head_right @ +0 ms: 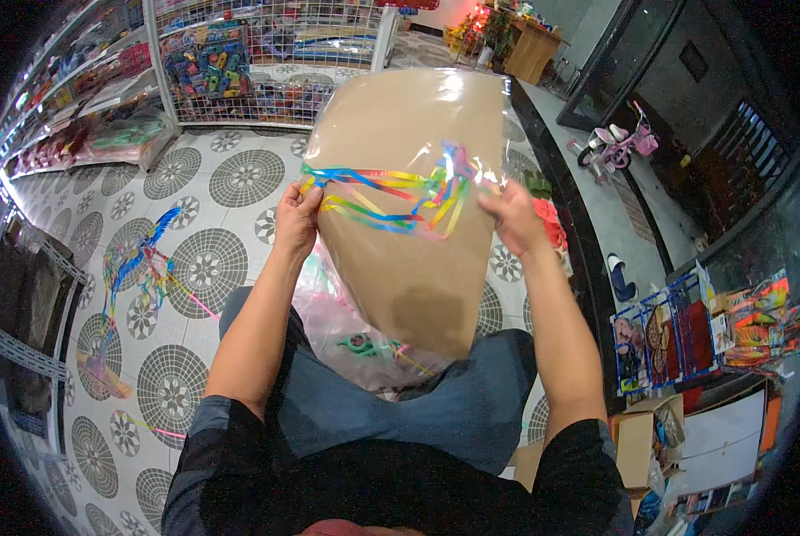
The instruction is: Assembling and organizing toy fishing rods and colorful butterfly toys on a low seat in a store.
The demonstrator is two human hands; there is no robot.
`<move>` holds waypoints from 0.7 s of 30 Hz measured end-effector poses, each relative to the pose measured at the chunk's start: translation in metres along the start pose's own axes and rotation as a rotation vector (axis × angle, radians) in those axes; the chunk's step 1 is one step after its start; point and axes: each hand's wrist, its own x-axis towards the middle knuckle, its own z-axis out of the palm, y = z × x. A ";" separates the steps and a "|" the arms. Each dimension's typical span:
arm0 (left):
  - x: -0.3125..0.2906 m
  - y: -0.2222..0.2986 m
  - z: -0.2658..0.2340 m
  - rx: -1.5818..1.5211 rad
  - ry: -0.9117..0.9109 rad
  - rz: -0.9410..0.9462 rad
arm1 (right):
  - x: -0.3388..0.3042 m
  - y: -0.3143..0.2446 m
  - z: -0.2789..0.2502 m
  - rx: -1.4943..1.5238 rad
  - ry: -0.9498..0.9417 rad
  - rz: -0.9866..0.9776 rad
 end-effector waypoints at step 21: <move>-0.005 0.000 -0.005 0.503 0.121 0.026 | 0.006 -0.058 0.019 -0.507 0.124 -0.130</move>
